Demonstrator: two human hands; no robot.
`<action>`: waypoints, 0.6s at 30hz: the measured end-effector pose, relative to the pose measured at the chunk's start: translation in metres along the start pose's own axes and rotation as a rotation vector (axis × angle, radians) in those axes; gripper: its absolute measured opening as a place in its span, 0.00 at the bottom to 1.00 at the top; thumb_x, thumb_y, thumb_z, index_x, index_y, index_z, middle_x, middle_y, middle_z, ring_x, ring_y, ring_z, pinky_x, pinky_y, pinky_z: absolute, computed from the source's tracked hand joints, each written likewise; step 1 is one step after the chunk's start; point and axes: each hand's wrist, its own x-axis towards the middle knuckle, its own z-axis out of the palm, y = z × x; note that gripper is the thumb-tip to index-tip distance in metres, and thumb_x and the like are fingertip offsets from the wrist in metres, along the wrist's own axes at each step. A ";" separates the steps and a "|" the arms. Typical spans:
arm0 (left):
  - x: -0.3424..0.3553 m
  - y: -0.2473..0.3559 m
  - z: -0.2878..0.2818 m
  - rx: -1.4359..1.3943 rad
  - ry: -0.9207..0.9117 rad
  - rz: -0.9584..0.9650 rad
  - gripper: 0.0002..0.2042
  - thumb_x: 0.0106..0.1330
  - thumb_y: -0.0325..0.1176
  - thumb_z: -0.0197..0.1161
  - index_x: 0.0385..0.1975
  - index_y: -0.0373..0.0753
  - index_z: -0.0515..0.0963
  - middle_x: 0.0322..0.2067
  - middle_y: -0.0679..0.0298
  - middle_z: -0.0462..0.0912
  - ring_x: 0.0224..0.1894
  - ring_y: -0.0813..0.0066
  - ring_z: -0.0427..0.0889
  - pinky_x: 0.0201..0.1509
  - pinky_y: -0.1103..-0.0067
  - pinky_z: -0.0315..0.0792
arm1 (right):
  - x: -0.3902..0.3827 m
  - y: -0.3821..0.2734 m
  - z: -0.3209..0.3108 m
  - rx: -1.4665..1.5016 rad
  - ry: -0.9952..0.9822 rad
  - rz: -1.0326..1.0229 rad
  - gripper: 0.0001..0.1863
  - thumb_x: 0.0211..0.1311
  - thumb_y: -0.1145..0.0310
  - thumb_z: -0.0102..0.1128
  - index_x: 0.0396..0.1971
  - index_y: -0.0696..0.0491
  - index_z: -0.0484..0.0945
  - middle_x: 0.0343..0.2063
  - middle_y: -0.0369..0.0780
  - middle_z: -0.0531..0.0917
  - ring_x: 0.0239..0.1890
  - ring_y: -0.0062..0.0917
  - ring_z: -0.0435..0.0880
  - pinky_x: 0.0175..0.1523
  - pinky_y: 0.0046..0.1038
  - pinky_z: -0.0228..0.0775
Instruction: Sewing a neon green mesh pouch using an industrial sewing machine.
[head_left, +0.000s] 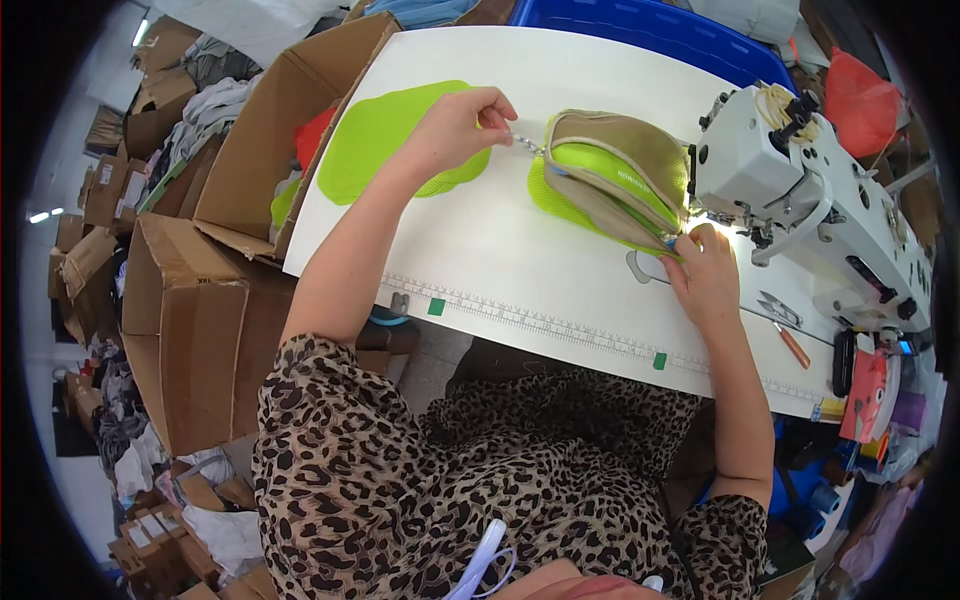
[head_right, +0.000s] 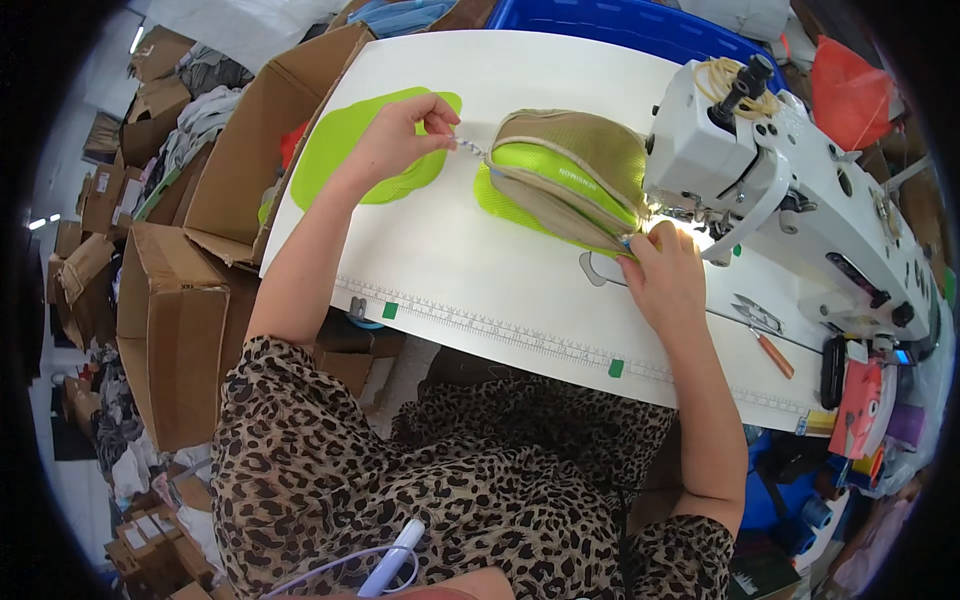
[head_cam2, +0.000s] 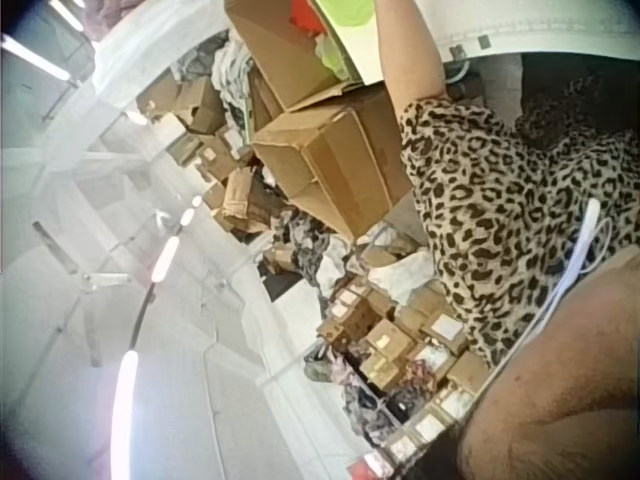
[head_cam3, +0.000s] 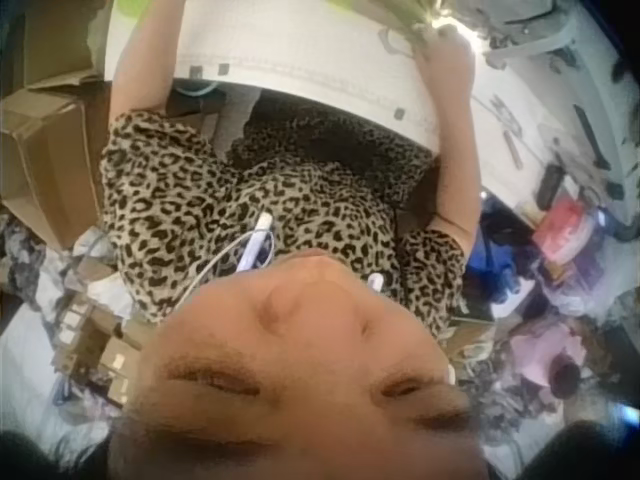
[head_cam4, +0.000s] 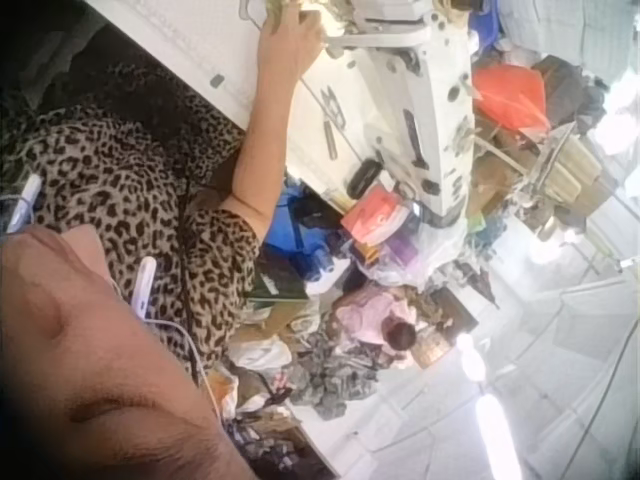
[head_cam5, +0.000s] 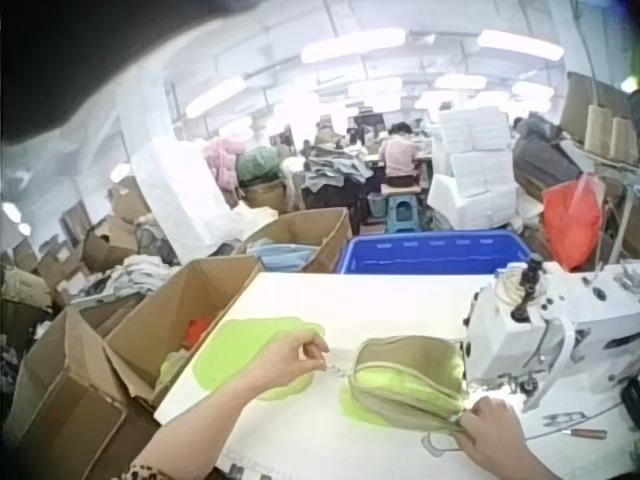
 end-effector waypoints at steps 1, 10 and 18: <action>0.005 0.001 0.001 -0.001 0.004 -0.001 0.09 0.57 0.24 0.71 0.37 0.36 0.81 0.29 0.67 0.83 0.36 0.78 0.80 0.48 0.78 0.73 | 0.000 0.001 0.000 -0.027 -0.009 -0.008 0.13 0.54 0.63 0.70 0.34 0.53 0.78 0.37 0.41 0.75 0.42 0.39 0.74 0.46 0.40 0.70; -0.032 0.022 0.060 0.307 0.347 0.789 0.11 0.52 0.22 0.68 0.35 0.39 0.80 0.30 0.62 0.81 0.35 0.59 0.80 0.41 0.68 0.75 | -0.004 0.009 0.003 0.159 0.099 -0.004 0.08 0.59 0.67 0.66 0.35 0.52 0.78 0.39 0.42 0.77 0.36 0.41 0.80 0.38 0.41 0.72; -0.041 0.082 0.151 0.152 0.095 0.845 0.12 0.54 0.26 0.67 0.40 0.38 0.80 0.40 0.61 0.80 0.44 0.63 0.81 0.48 0.70 0.75 | -0.004 0.019 0.002 0.401 0.094 0.088 0.07 0.60 0.70 0.66 0.37 0.52 0.79 0.41 0.41 0.77 0.36 0.40 0.82 0.40 0.39 0.74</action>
